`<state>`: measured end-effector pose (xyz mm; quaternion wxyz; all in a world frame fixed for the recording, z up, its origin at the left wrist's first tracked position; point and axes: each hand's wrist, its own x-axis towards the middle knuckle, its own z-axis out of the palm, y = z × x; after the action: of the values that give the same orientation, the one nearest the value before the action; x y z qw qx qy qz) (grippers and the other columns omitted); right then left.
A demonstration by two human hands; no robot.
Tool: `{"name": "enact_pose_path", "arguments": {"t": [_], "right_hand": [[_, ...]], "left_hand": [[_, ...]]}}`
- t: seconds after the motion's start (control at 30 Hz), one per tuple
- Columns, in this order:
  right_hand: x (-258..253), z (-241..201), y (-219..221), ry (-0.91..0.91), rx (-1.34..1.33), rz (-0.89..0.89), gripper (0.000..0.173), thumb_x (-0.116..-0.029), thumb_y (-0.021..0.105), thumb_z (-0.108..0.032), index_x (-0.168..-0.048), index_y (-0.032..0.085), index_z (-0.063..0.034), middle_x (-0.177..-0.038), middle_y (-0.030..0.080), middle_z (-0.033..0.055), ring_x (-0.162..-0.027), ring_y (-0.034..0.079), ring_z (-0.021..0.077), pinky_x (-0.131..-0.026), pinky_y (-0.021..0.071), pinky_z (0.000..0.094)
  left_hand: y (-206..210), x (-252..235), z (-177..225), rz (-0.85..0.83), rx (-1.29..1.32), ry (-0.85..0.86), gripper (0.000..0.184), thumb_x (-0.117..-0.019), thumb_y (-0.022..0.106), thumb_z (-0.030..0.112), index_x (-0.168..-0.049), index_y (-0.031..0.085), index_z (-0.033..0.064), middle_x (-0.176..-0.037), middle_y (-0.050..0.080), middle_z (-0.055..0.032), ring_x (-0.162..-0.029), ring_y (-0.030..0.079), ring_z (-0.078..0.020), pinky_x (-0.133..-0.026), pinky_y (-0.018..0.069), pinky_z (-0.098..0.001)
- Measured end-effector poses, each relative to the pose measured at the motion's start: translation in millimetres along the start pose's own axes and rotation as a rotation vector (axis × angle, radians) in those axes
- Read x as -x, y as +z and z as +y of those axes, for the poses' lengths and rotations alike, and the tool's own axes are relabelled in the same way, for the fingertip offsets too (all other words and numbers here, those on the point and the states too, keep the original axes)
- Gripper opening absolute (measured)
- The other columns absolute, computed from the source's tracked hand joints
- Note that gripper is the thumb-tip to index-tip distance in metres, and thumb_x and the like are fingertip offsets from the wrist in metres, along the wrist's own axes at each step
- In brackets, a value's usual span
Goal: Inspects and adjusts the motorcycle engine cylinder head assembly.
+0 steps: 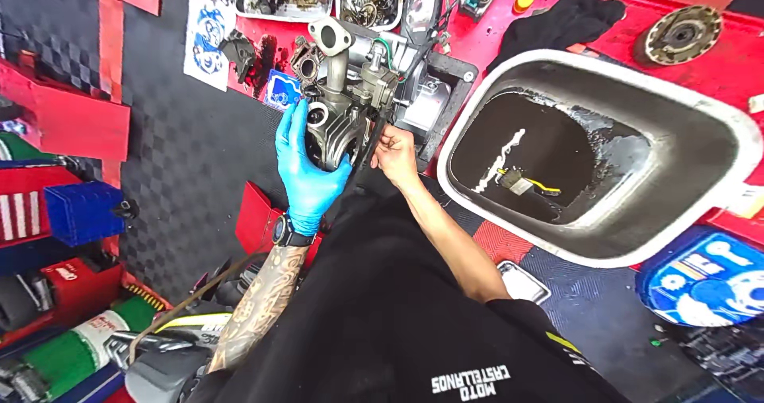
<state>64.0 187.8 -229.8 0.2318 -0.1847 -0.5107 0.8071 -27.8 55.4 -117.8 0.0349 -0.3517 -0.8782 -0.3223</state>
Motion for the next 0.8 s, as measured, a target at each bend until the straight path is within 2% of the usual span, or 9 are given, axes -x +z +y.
{"name": "enact_pose_path", "arguments": {"t": [0.13, 0.23, 0.37, 0.4, 0.47, 0.5, 0.6, 0.67, 0.8], "right_hand": [[1.0, -7.9, -3.0, 0.053, -0.048, -0.035, 0.024, -0.0943, 0.053, 0.009, -0.113, 0.067, 0.0037, -0.078, 0.069, 0.0114, -0.043, 0.051, 0.0113, -0.038, 0.0470, 0.0255], [3.9, -15.9, -9.2, 0.058, -0.085, -0.120, 0.028, -0.0885, 0.047, 0.000, -0.109, 0.066, 0.0015, -0.071, 0.065, 0.0077, -0.043, 0.050, 0.0098, -0.039, 0.0443, 0.0237], [7.0, -25.0, -7.4, 0.082, 0.046, -0.107, 0.028, -0.0849, 0.057, -0.005, -0.111, 0.067, 0.0002, -0.068, 0.063, 0.0067, -0.045, 0.051, 0.0109, -0.041, 0.0435, 0.0254], [7.3, -27.2, -6.8, 0.087, 0.116, -0.096, 0.031, -0.0846, 0.063, -0.007, -0.114, 0.069, -0.0003, -0.073, 0.066, 0.0077, -0.046, 0.052, 0.0118, -0.042, 0.0454, 0.0274], [7.2, -33.6, -5.3, 0.105, 0.267, -0.103, 0.036, -0.0839, 0.072, -0.017, -0.117, 0.070, -0.0039, -0.099, 0.071, 0.0087, -0.054, 0.057, 0.0123, -0.047, 0.0519, 0.0303], [7.4, -37.0, -3.3, 0.114, 0.332, -0.095, 0.038, -0.0827, 0.077, -0.022, -0.116, 0.071, -0.0058, -0.101, 0.071, 0.0082, -0.056, 0.058, 0.0123, -0.049, 0.0524, 0.0311], [7.3, -48.3, 6.1, 0.142, 0.489, -0.051, 0.042, -0.0792, 0.086, -0.031, -0.114, 0.072, -0.0114, -0.092, 0.072, 0.0046, -0.060, 0.063, 0.0124, -0.054, 0.0558, 0.0343], [7.6, -51.7, 13.9, 0.165, 0.523, 0.011, 0.042, -0.0779, 0.088, -0.029, -0.112, 0.072, -0.0110, -0.083, 0.071, 0.0051, -0.056, 0.061, 0.0143, -0.051, 0.0530, 0.0368], [6.0, -53.6, 22.6, 0.169, 0.625, 0.066, 0.042, -0.0776, 0.085, -0.030, -0.110, 0.069, -0.0090, -0.082, 0.070, 0.0052, -0.063, 0.065, 0.0163, -0.056, 0.0545, 0.0393]], "left_hand": [[1.3, 0.4, -1.1, 0.017, -0.003, 0.005, 0.097, -0.0668, 0.089, 0.030, -0.150, 0.048, 0.0025, -0.155, 0.046, -0.0194, -0.143, 0.046, -0.0314, -0.116, 0.0424, -0.0457], [1.0, -0.3, -1.7, 0.014, -0.008, 0.019, 0.096, -0.0678, 0.089, 0.030, -0.150, 0.048, 0.0015, -0.154, 0.047, -0.0194, -0.142, 0.046, -0.0309, -0.117, 0.0421, -0.0455], [1.1, -0.2, -1.6, 0.012, -0.006, 0.013, 0.097, -0.0671, 0.090, 0.030, -0.150, 0.048, 0.0007, -0.154, 0.046, -0.0199, -0.143, 0.046, -0.0309, -0.117, 0.0416, -0.0450], [0.9, -0.4, -1.4, 0.013, -0.010, 0.012, 0.097, -0.0670, 0.090, 0.030, -0.149, 0.048, 0.0009, -0.154, 0.047, -0.0196, -0.143, 0.046, -0.0309, -0.117, 0.0418, -0.0450], [0.7, -0.7, -1.9, 0.017, -0.025, 0.014, 0.096, -0.0669, 0.089, 0.031, -0.149, 0.049, 0.0015, -0.153, 0.048, -0.0191, -0.142, 0.047, -0.0304, -0.117, 0.0423, -0.0448], [0.6, -0.1, -2.3, 0.015, -0.026, 0.014, 0.097, -0.0672, 0.089, 0.031, -0.150, 0.048, 0.0018, -0.154, 0.048, -0.0189, -0.142, 0.047, -0.0300, -0.117, 0.0422, -0.0447], [0.7, -0.6, -2.8, 0.014, -0.020, 0.024, 0.097, -0.0679, 0.089, 0.032, -0.150, 0.048, 0.0017, -0.154, 0.048, -0.0190, -0.142, 0.047, -0.0296, -0.117, 0.0422, -0.0439], [0.4, -0.9, -2.4, 0.007, -0.008, 0.019, 0.098, -0.0669, 0.089, 0.031, -0.151, 0.047, 0.0012, -0.154, 0.047, -0.0193, -0.142, 0.046, -0.0297, -0.117, 0.0418, -0.0434], [0.9, -2.0, -3.3, 0.009, 0.019, 0.038, 0.097, -0.0676, 0.090, 0.031, -0.150, 0.048, -0.0001, -0.153, 0.047, -0.0200, -0.142, 0.047, -0.0296, -0.117, 0.0425, -0.0433]]}}
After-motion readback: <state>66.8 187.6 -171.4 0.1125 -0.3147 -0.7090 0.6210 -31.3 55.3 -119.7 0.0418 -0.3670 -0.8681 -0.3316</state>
